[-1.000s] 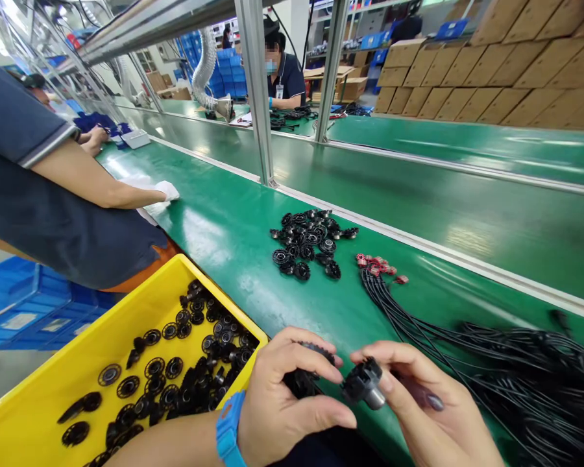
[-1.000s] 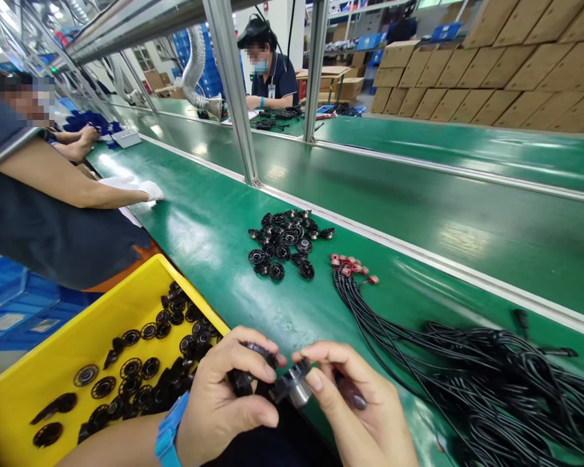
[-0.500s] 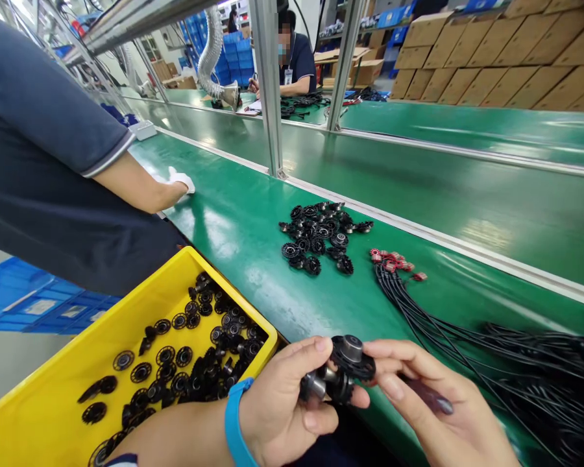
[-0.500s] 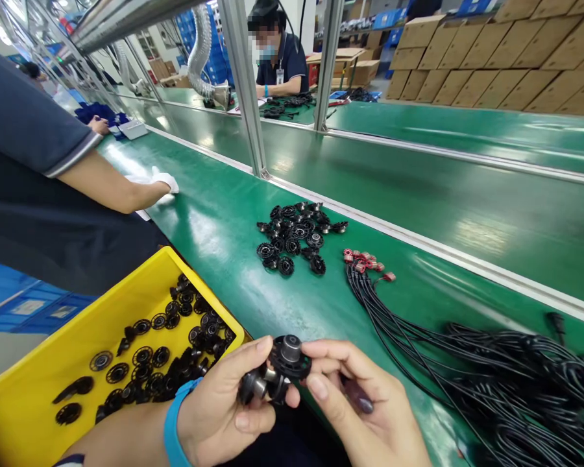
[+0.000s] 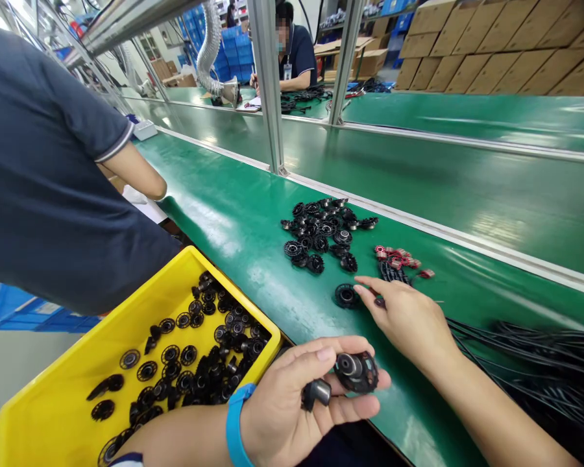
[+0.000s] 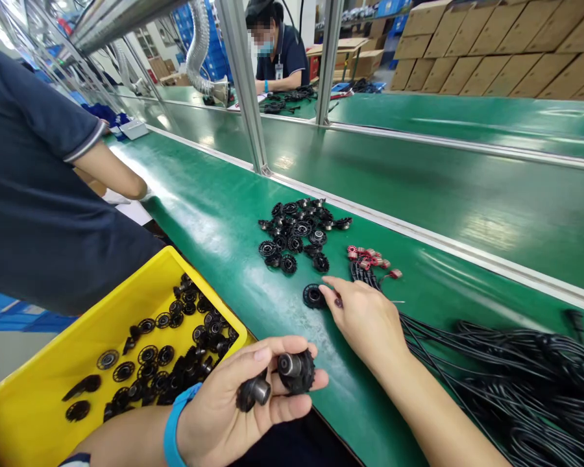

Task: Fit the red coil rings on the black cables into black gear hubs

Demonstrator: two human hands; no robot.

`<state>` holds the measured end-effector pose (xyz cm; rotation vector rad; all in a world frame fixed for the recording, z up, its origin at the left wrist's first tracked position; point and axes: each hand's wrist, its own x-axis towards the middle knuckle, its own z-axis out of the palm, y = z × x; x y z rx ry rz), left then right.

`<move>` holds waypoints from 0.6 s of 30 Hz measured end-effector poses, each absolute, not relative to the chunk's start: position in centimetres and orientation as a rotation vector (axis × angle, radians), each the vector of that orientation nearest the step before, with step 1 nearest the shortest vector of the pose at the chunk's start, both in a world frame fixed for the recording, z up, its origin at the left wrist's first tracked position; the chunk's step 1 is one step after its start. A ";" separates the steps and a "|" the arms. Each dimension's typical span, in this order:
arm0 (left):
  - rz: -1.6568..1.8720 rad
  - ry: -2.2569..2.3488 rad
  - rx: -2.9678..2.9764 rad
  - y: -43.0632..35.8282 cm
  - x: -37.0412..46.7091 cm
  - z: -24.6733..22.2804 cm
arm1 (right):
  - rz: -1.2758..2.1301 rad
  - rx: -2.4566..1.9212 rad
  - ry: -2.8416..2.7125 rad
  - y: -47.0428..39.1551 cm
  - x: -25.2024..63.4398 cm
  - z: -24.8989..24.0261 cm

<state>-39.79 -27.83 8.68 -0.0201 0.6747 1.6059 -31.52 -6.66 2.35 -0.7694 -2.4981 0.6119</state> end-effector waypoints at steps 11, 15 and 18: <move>1.726 0.957 0.397 -28.3 -39.2 8.4 | 1.244 -0.463 -2.371 -11.3 -27.3 6.7; 1.635 1.109 0.640 -29.0 -39.6 8.8 | 1.255 -0.430 -2.302 -11.9 -27.3 6.5; 1.602 1.111 0.664 -29.1 -39.9 9.0 | 1.193 -0.426 -2.241 -12.2 -27.1 6.3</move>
